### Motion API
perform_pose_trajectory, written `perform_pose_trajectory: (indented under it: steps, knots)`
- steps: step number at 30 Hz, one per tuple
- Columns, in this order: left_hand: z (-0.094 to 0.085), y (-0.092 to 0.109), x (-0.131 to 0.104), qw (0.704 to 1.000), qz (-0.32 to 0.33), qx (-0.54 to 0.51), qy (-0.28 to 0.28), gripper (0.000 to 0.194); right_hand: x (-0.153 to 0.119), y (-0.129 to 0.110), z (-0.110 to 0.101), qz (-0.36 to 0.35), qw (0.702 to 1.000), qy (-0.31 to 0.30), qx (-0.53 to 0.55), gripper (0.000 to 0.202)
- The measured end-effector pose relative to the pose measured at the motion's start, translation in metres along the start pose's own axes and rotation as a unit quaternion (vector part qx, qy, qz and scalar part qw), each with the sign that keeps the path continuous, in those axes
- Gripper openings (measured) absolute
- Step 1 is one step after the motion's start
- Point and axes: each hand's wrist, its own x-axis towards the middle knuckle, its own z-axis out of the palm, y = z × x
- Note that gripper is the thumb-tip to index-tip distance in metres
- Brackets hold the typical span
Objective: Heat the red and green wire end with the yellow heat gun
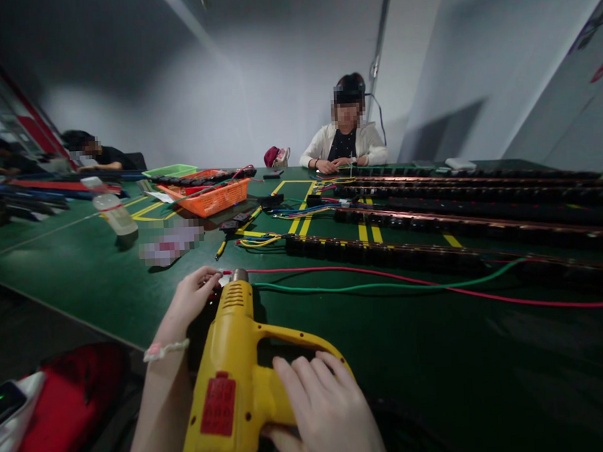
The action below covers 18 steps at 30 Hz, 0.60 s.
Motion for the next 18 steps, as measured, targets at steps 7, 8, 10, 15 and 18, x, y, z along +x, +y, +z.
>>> perform_pose_trajectory:
  steps: [7,8,10,15,18]
  knots:
    - [-0.002,0.004,-0.001,1.0,0.014,0.008,0.015,0.031,-0.007,0.012,-0.025,-0.025,0.998,0.015,-0.048,0.039]
    - [-0.002,0.005,-0.001,1.0,0.014,0.01,0.016,0.032,-0.009,0.014,-0.028,-0.028,0.998,0.017,-0.055,0.038]
    - [-0.002,0.006,-0.002,1.0,0.017,0.012,0.019,0.033,-0.013,0.019,-0.032,-0.038,0.997,0.021,-0.07,0.037]
    - [-0.002,0.006,-0.002,1.0,0.013,0.016,0.02,0.033,-0.026,0.032,-0.043,-0.064,0.991,0.016,-0.119,0.034]
    - [-0.001,0.003,-0.001,1.0,0.008,-0.002,0.009,0.032,-0.034,0.039,-0.047,-0.089,0.985,0.004,-0.149,0.038]
